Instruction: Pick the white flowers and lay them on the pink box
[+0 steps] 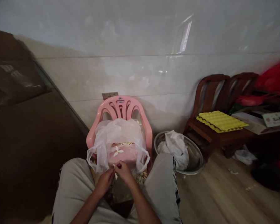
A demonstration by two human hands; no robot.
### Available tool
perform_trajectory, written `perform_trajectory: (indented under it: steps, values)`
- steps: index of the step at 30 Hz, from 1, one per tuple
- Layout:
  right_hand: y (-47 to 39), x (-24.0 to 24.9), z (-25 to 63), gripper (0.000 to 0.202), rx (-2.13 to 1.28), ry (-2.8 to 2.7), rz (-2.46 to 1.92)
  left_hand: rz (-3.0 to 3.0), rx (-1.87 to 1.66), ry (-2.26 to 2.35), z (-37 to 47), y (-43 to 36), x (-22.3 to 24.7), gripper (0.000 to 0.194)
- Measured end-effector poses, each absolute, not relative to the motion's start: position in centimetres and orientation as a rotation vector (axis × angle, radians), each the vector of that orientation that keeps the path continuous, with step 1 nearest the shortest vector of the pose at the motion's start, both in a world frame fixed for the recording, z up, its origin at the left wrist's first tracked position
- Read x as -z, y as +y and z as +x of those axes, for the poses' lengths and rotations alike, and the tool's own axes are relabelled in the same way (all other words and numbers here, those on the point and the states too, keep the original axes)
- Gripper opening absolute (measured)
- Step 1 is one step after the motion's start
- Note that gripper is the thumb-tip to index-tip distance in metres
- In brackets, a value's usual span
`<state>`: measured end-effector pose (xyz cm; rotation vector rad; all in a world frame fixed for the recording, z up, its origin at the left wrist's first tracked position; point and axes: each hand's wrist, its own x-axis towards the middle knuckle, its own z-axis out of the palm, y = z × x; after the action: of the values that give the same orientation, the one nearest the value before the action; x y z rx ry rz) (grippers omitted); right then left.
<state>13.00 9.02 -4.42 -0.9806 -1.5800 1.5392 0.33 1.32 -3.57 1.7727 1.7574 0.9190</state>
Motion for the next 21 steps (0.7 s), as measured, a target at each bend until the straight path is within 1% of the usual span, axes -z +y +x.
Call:
perform_trajectory:
  steps: [3,6,14,17,21]
  values:
    - [9.0,4.3,13.2,0.012,-1.474,-1.622,-1.02,1.75,-0.913,1.768,0.5,1.2,3.3,0.032]
    - [9.0,4.2,13.3,0.013,-1.438,-1.636,-1.032,1.7,-0.981,1.732,0.8,1.3,3.0,0.032]
    - [8.8,4.0,13.3,0.015,-1.467,-1.627,-0.947,1.558,-1.175,1.716,0.8,2.0,3.2,0.035]
    - [8.6,4.1,13.2,0.017,-1.45,-1.642,-0.932,1.499,-1.184,1.758,0.6,2.1,3.0,0.036]
    - [8.3,4.1,12.8,0.014,-1.455,-1.674,-0.911,1.432,-1.127,1.854,0.4,1.9,2.5,0.038]
